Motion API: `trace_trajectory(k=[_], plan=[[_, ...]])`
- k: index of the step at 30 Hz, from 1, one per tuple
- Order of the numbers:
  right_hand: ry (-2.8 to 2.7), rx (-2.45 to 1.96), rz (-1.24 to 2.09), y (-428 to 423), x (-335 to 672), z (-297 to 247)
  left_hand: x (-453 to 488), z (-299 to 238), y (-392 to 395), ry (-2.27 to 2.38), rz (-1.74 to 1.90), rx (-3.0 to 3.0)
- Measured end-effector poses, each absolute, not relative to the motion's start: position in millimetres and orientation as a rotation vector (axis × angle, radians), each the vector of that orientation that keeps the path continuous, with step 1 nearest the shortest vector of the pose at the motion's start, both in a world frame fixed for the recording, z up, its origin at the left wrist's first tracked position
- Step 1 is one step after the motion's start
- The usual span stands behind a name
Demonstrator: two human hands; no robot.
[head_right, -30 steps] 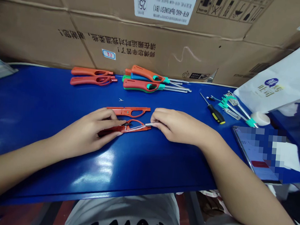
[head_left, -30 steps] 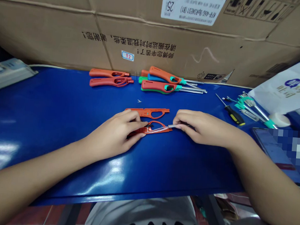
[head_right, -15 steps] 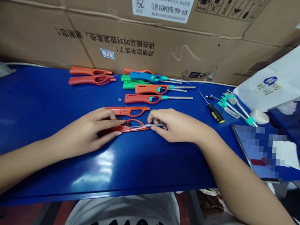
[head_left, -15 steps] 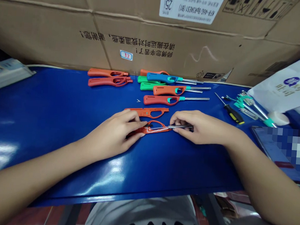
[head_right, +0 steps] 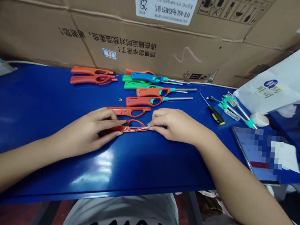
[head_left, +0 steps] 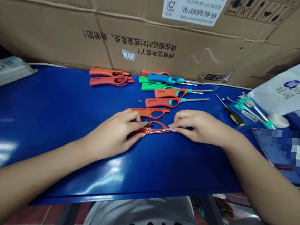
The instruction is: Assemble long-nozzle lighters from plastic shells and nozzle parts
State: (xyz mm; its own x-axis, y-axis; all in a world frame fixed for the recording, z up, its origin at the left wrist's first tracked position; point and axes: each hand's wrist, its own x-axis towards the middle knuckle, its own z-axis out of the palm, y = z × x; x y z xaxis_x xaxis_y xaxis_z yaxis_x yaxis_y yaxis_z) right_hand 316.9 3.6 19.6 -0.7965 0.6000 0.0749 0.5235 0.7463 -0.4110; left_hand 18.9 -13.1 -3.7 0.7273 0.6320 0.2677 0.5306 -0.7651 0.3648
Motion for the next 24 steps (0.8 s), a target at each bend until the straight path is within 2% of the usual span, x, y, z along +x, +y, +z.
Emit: trace_trajectory(k=[3,9,20,24], plan=[[-2.799,-0.885,0.448,3,316,20,19,-4,-13,0.921,0.554,2.665],[-2.832,-0.917,0.433,2,317,22,19,-4,-13,0.926,0.558,2.664],[-2.972,-1.017,0.048,-9,305,28,20,-2,-14,0.937,0.536,2.655],[-2.918,-1.081,0.221,-13,304,30,20,-3,-14,0.948,0.534,2.659]])
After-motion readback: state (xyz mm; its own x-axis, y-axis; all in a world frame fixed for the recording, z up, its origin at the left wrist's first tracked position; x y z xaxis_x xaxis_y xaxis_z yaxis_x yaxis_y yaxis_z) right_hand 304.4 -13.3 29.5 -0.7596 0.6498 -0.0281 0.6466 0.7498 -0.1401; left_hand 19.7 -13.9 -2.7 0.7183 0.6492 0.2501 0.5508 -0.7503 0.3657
